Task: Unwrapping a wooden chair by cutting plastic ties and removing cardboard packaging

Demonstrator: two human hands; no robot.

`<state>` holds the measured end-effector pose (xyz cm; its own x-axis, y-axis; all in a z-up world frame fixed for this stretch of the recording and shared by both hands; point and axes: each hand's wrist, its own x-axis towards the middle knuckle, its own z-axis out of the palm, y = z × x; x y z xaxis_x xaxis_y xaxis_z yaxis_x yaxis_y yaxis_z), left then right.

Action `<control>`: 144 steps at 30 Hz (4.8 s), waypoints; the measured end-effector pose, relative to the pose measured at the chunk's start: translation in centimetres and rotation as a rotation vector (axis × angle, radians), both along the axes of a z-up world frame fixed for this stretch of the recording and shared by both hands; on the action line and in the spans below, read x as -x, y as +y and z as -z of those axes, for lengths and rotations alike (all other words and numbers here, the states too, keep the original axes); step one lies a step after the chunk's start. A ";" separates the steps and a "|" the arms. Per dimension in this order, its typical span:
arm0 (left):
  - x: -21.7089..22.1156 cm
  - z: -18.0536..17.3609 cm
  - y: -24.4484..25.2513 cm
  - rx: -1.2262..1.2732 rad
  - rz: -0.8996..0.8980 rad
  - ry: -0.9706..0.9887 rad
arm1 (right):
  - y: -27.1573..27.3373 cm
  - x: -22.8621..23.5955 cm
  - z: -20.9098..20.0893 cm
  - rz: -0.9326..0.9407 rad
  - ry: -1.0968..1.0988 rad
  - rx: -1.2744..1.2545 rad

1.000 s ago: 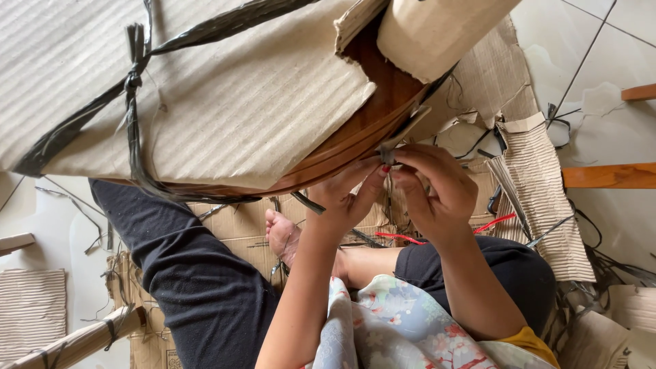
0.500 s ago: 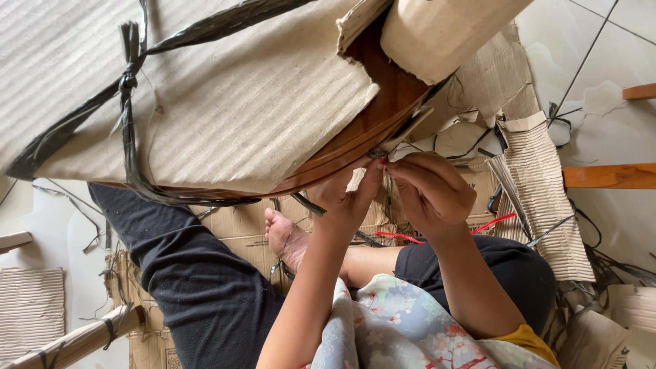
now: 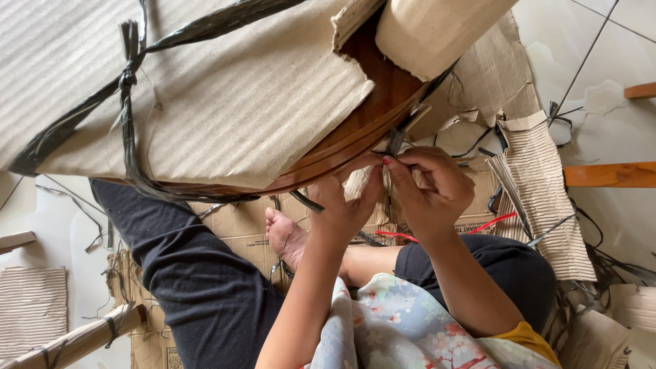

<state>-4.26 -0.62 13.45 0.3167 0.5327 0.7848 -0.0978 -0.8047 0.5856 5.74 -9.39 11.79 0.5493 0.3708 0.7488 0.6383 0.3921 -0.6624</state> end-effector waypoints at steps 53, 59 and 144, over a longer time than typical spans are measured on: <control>-0.4 2.0 -2.0 1.041 0.184 -0.190 | -1.0 -1.0 -2.9 -0.020 -0.071 0.214; -1.4 2.5 -1.9 1.166 0.151 -0.357 | -1.4 -2.1 -2.9 0.054 -0.086 0.241; 7.3 21.2 -7.6 0.984 0.497 0.560 | -7.8 -8.4 6.0 -0.457 0.331 1.026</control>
